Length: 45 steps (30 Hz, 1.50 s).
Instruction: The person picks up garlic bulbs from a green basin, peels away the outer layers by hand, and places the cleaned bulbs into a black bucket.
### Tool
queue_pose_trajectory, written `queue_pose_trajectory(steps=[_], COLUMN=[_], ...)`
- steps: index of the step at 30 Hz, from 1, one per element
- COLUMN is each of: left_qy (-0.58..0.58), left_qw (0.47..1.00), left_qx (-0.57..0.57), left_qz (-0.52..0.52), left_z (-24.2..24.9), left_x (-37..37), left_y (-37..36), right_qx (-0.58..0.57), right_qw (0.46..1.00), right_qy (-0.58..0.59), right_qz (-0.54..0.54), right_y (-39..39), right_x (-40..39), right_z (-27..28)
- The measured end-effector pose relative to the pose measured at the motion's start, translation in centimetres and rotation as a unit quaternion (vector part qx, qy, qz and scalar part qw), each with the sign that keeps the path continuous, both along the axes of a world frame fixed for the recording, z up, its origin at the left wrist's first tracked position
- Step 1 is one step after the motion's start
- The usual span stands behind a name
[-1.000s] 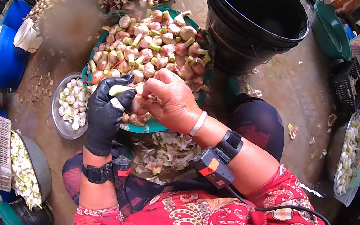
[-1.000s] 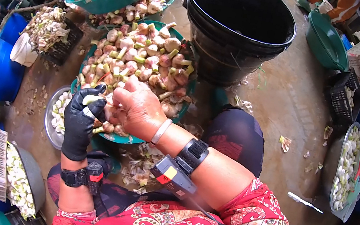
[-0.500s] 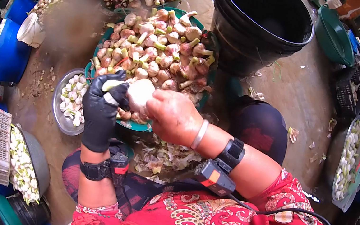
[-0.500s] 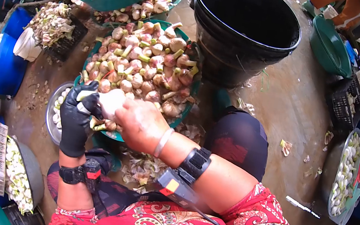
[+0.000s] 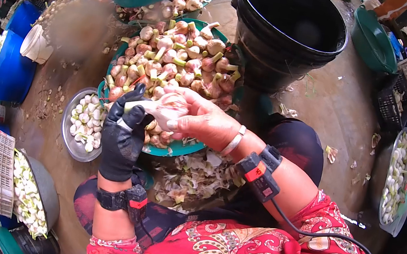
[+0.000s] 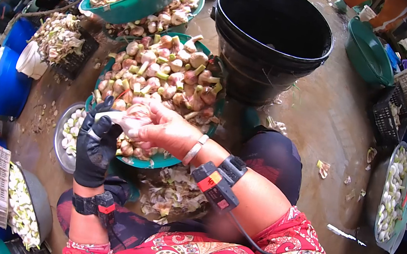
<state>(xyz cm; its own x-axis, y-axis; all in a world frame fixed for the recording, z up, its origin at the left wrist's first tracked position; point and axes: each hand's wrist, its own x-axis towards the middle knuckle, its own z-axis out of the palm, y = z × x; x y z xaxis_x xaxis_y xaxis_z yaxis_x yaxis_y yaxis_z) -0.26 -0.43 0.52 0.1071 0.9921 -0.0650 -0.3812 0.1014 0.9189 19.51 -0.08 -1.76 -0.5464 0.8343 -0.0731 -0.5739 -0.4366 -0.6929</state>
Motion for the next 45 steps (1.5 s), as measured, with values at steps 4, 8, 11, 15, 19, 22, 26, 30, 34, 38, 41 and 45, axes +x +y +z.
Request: queue_pose_trajectory(steps=[4, 8, 11, 15, 19, 22, 26, 30, 34, 38, 41, 45], left_qy=[0.042, 0.044, -0.036, -0.153, 0.114, 0.162, 0.128, 0.154, 0.25, 0.361, 0.311, 0.355], left_qw=[0.999, 0.998, 0.994, 0.984, 0.988, 0.979, 0.99, 0.988, 0.967, 0.922, 0.947, 0.926], left_qx=[-0.016, -0.015, -0.05, -0.083, 0.077, 0.097, 0.028, 0.009, 0.041, 0.135, 0.083, 0.125], left_qz=[-0.007, -0.036, -0.092, -0.04, -0.072, -0.071, -0.055, -0.025, -0.028, -0.024, -0.021, -0.024], left_z=[-0.6, -1.8, -0.7, -0.6, -1.3, -0.3, -0.1, -0.4, -0.8, -1.5, -1.1, -1.5], left_x=[-0.8, -1.2, 1.5, 3.2, 2.2, 2.4, 1.6, 1.3, 1.1, 0.9, 1.4, 1.4], left_y=[1.0, 1.3, 0.2, 0.3, 0.8, 0.6, 0.7, 0.5, -0.1, 0.4, 0.3, 0.6], right_qx=[0.036, 0.164, 0.139, 0.349, 0.413, 0.343, 0.305, -0.037, -0.21, -0.138, -0.055, 0.124], right_qw=[0.998, 0.961, 0.969, 0.855, 0.796, 0.86, 0.897, 0.992, 0.976, 0.99, 0.998, 0.924], right_qy=[0.029, -0.105, -0.084, -0.311, -0.366, -0.293, -0.227, -0.049, -0.006, 0.007, -0.005, -0.272], right_qz=[-0.037, -0.195, -0.185, -0.223, -0.248, -0.24, -0.225, -0.115, 0.056, 0.02, -0.037, -0.238], right_y=[1.7, 2.3, 1.8, 1.1, 1.0, 1.2, 0.7, 0.2, 0.4, 0.0, 0.3, 0.3], right_x=[1.1, 2.7, 1.6, 0.8, 0.8, 0.1, -0.4, -0.4, 0.8, 1.0, 0.7, -0.8], right_z=[0.6, 2.5, 1.7, 1.5, 1.4, 0.2, 0.1, 0.8, 0.7, -0.2, -1.5, -1.2])
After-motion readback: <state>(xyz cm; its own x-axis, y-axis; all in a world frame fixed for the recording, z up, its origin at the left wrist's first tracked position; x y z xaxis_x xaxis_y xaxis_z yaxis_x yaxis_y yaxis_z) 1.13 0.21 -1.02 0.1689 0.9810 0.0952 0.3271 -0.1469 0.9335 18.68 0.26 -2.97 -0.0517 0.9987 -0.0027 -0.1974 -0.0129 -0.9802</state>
